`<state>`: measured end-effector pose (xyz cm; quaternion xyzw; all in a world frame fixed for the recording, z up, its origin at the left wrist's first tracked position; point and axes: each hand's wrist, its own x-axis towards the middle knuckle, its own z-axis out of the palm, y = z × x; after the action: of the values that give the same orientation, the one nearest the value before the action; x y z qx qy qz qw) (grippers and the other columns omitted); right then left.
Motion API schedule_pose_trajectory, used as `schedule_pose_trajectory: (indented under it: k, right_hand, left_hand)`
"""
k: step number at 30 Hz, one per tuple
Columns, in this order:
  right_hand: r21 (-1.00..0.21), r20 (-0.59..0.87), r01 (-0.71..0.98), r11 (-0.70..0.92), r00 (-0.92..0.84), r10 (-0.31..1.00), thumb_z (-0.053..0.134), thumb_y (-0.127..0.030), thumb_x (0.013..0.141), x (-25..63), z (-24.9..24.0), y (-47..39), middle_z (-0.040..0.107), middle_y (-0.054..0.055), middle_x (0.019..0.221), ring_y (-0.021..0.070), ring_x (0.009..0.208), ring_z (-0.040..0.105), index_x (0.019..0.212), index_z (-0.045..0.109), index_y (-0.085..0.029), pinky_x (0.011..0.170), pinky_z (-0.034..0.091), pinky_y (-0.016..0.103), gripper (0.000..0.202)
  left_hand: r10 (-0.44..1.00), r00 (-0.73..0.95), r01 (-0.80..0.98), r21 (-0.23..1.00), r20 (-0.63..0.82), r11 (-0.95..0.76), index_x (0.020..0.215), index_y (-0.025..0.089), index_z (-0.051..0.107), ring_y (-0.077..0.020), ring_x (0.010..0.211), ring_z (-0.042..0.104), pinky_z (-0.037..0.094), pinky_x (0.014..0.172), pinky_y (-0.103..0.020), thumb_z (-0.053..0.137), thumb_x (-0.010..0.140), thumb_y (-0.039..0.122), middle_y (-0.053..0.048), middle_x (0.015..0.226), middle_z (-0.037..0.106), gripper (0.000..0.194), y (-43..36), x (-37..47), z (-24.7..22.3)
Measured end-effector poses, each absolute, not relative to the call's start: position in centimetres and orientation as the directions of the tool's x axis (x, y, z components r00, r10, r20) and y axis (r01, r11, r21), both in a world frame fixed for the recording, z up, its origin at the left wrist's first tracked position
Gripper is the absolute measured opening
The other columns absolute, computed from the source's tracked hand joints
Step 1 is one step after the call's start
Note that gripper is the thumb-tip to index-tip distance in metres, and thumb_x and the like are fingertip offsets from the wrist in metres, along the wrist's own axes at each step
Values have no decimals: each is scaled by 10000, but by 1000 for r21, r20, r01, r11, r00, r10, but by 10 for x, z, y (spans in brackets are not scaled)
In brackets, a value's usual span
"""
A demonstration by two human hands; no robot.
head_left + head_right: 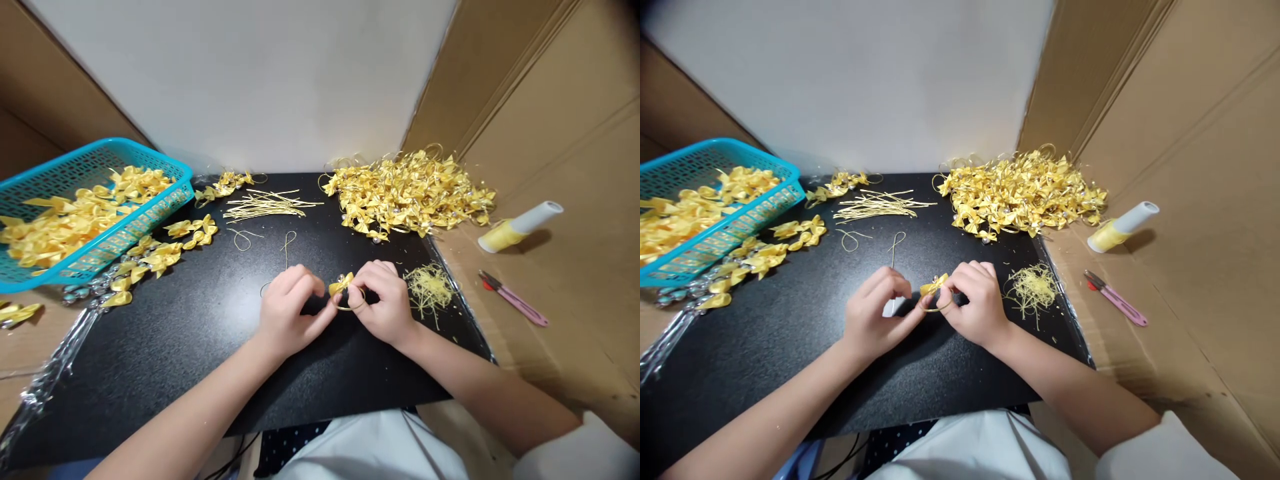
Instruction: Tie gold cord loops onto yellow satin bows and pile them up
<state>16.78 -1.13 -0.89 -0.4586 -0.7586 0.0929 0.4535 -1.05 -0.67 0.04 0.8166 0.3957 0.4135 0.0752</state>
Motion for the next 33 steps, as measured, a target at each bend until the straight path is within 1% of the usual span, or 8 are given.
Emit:
schedule_pose_trajectory:
  k: [3,9,14,16,20,25,30,33]
  right_hand:
    - [-548,615,622,560,-154,773,521,-195,862,167,-9,-13,571,-6,627,133,622,497,635,498,-197,677,344,334,228]
    - [-507,646,640,577,-162,746,522,-199,869,166,-11,-14,597,4,657,143,649,530,676,524,-202,691,345,344,193]
    - [-485,649,661,572,-166,742,519,-198,867,166,-13,-15,606,3,664,145,655,532,685,537,-204,705,343,347,184]
    - [-477,652,665,575,-171,739,518,-198,868,166,-13,-15,617,3,674,144,660,538,690,545,-204,710,341,348,180]
    - [-454,659,674,582,-185,729,519,-191,868,166,-13,-15,628,3,683,138,660,546,695,551,-200,712,336,350,176]
    - [-417,670,682,601,-215,710,519,-185,862,166,-13,-15,631,2,676,136,650,545,673,546,-198,706,328,353,191]
    - [-382,668,694,610,-249,701,514,-187,863,168,-13,-15,629,0,677,134,644,530,674,551,-200,705,312,354,192]
    - [-366,655,698,616,-277,703,514,-189,866,168,-13,-14,628,0,681,131,635,511,676,553,-200,709,303,355,194]
  left_hand:
    - [680,365,589,408,636,-698,759,186,566,-123,615,507,398,585,-256,637,835,209,-5,673,576,106,-8,-9,1]
    - [727,303,634,439,616,-636,793,181,594,-113,593,511,409,577,-249,604,865,218,3,655,571,81,-10,-7,3]
    - [678,345,699,305,649,-647,806,196,621,-115,601,515,392,591,-252,579,877,196,7,645,580,83,-9,-7,-1]
    - [678,364,699,293,639,-652,814,196,636,-119,610,526,392,595,-257,588,871,205,-1,661,602,75,-8,-7,-2]
    - [717,363,676,362,595,-642,815,178,646,-127,610,539,397,589,-265,607,862,242,-15,671,615,89,-6,-7,-1]
    - [764,397,647,435,508,-626,818,178,651,-131,619,530,399,583,-259,574,882,269,-11,656,586,136,-6,-6,0]
    - [811,432,590,556,395,-586,770,182,594,-129,643,511,409,595,-250,528,896,264,-13,692,565,164,-5,-6,-1]
    - [832,429,560,620,351,-550,748,185,564,-125,632,484,392,585,-243,521,895,257,1,675,521,169,-6,-6,0]
